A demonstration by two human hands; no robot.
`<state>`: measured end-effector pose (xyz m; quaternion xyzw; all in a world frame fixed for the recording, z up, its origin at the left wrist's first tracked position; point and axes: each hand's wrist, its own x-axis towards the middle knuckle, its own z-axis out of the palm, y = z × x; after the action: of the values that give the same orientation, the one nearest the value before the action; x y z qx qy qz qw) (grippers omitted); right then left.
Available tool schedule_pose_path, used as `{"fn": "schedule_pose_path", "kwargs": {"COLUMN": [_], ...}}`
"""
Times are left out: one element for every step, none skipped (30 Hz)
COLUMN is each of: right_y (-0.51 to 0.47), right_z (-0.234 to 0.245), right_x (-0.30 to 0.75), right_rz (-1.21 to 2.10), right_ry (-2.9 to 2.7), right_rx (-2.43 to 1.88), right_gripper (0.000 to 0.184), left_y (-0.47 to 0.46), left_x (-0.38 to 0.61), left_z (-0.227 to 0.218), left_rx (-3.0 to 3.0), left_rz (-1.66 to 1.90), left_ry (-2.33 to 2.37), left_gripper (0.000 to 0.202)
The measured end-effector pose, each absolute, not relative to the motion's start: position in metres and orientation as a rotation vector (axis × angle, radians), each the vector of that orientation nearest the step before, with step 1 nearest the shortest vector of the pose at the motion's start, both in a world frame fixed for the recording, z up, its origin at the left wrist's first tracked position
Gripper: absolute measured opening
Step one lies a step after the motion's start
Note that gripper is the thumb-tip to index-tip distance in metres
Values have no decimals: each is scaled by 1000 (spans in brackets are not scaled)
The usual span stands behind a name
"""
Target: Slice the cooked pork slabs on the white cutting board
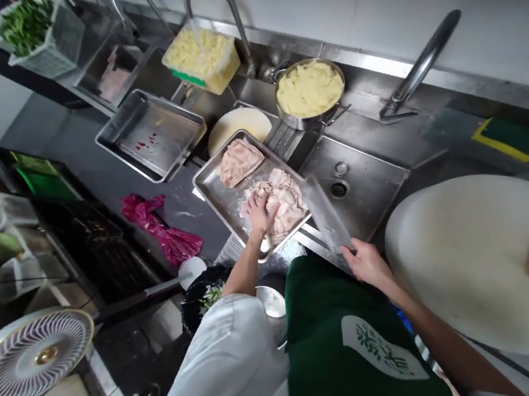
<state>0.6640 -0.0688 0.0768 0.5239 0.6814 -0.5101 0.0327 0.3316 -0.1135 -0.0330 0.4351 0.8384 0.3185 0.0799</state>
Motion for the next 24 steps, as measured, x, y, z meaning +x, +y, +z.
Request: {"fn": "schedule_pose_path", "kwargs": {"right_y": [-69,-69,-69,-70,-70,-71,-72,-73,-74,-76,-78,-80,-82,-85,-87,-89,-90,-91,-92,-92,-92,-92,-92,-92], "right_z": [77,77,79,81,83,86,89,91,94,97,99,102,105,107,109,110,111,111,110,110,109,109,109,110], "right_x": [677,691,704,716,728,739,748,756,763,769,774,778,781,783,784,785,786,787,788,789,789,790,790,790], "right_rz": [-1580,-1575,-1553,-1518,-1472,-1419,-1365,-1316,-1274,-1235,-1206,-1187,-1176,-1170,-1167,-1169,-1177,-1186,-1198,-1207,-1209,-1200,-1183,-1165], "right_ry": [2039,1999,1983,1985,1993,1985,1955,1907,1852,1796,1747,1715,1697,1686,1681,1676,1667,1654,1638,1623,1613,1611,1614,1615], "right_rx": [1684,1756,1825,1885,1939,1991,2040,2081,2119,2154,2182,2205,2224,2244,2260,2275,2286,2295,2301,2300,2295,2290,2285,2284], "right_gripper": [25,27,30,32,34,36,37,38,39,40,41,42,42,43,43,43,44,44,45,46,46,46,46,45], "left_y": [-115,-115,-114,-114,-114,-115,-117,-120,-124,-129,-133,-138,-141,-144,-146,-147,-148,-148,-148,-147,-147,-147,-148,-148], "left_x": [319,306,292,278,263,250,238,228,219,213,209,206,205,205,205,206,207,208,209,209,208,207,206,204], "left_z": [-36,-37,-38,-39,-39,-39,-38,-37,-36,-34,-31,-29,-25,-22,-18,-14,-11,-8,-6,-6,-6,-7,-9,-12], "left_rx": [1249,1166,1033,872,709,567,461,398,373,368,362,361,366,378,391,404,411,410,401,387,373,363,359,360], "left_rz": [1012,1089,1176,1254,1312,1349,1366,1368,1365,1370,1390,1425,1468,1508,1535,1541,1536,1526,1516,1511,1511,1515,1515,1511], "left_ry": [2488,2442,2363,2260,2150,2052,1977,1937,1914,1887,1836,1771,1700,1630,1571,1531,1504,1493,1493,1503,1520,1540,1563,1591], "left_gripper": [64,63,61,60,59,58,59,60,61,63,67,71,76,80,83,85,84,79,72,63,54,48,45,44]}}
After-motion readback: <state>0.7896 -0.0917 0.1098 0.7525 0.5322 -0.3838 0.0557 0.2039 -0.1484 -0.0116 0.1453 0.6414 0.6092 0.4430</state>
